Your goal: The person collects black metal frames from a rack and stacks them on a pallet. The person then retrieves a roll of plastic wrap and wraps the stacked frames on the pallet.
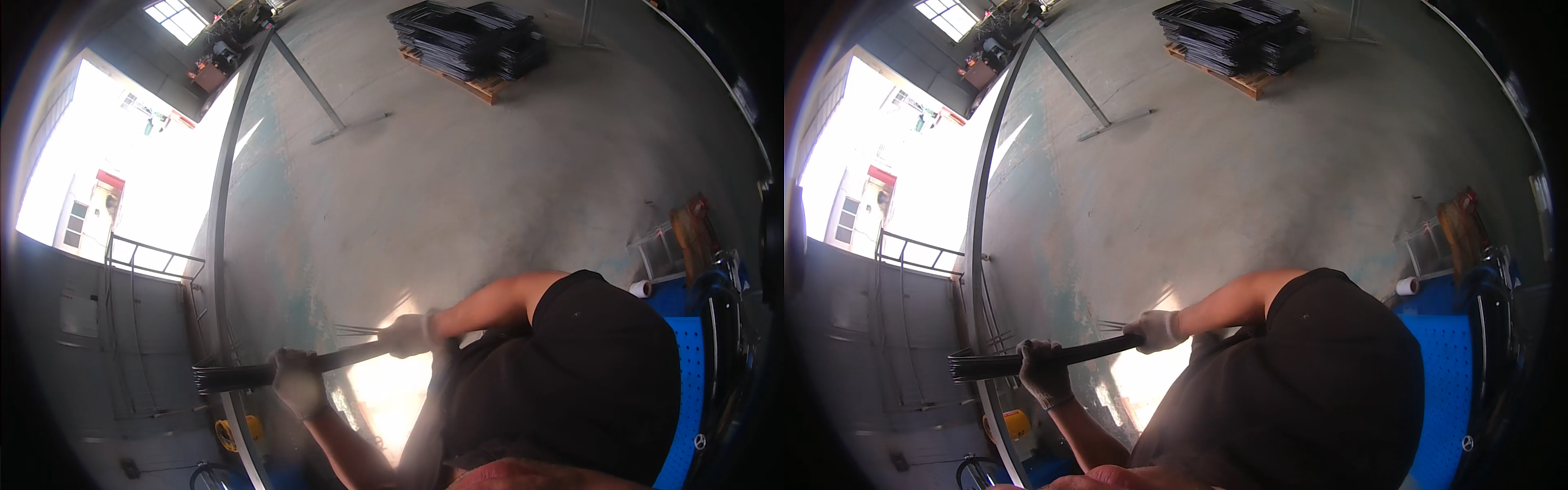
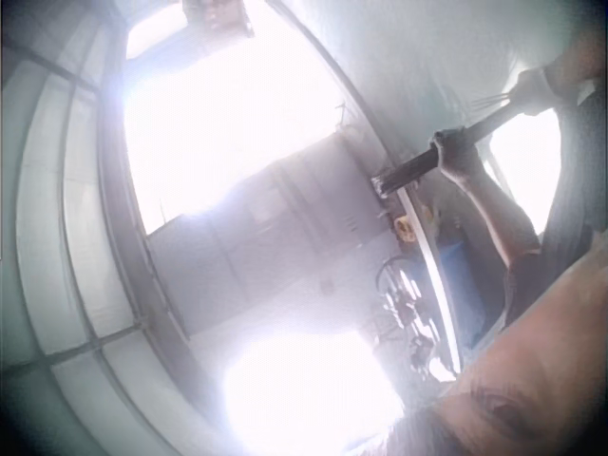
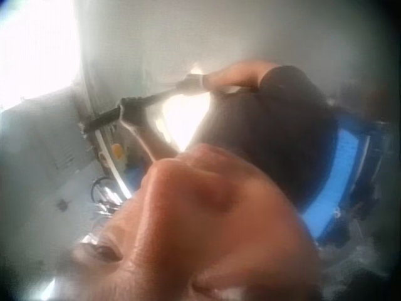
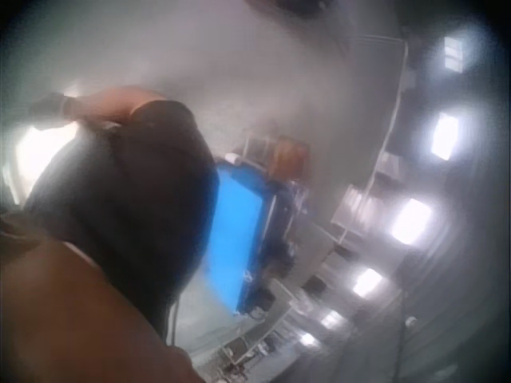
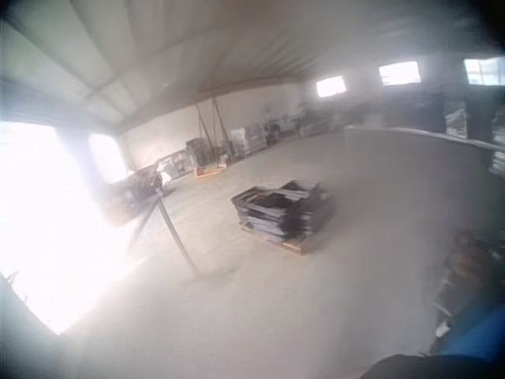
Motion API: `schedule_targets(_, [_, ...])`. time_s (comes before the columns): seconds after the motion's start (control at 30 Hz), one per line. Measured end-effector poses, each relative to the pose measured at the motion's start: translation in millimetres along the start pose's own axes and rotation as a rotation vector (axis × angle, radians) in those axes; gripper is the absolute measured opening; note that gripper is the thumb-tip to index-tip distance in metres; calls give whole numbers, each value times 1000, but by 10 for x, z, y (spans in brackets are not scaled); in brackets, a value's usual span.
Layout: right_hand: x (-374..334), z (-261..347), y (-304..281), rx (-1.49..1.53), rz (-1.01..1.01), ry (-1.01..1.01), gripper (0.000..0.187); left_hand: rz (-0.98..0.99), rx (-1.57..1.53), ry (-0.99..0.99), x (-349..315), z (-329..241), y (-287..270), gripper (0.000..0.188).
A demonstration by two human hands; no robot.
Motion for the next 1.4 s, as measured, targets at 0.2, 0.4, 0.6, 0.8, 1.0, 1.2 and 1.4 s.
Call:
schedule_targets(0.2, [416, -766, -613, -55, -87, 298, 31, 108, -119, -172, 1183, 835, 487, 14])
schedule_targets(0.4, [661, -1544, -970, 53, -185, 468, 37, 243, 205, -201, 1778, 1287, 1352, 13])
schedule_targets(0.6, [885, -2499, -1106, 108, 36, 588, 38, 540, 255, -262, 2017, 2190, 2080, 10])
schedule_targets(0.8, [979, -3935, -1668, 573, 208, 436, 47, 868, 436, -316, 2156, 3247, 3352, 13])
schedule_targets(1.0, [508, -4291, -2627, 1520, 124, 546, 72, 1276, 523, -14, 2454, 3871, 4399, 14])
schedule_targets(1.2, [-210, -4594, -3335, 1383, -89, 703, 64, 1553, 414, -75, 2193, 4223, 5208, 16])
schedule_targets(1.4, [-259, -5063, -4068, 1215, -207, 830, 56, 1593, 308, -439, 2810, 4652, 6186, 18])
Point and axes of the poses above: each hand's wrist, its own x-axis towards the middle knuckle, its own y-axis out of the palm, z = x × y, the point moved 10 cm from there along x, towards the middle knuckle, and after that the axes turned 7 degrees about y, right-handed, at the moved point
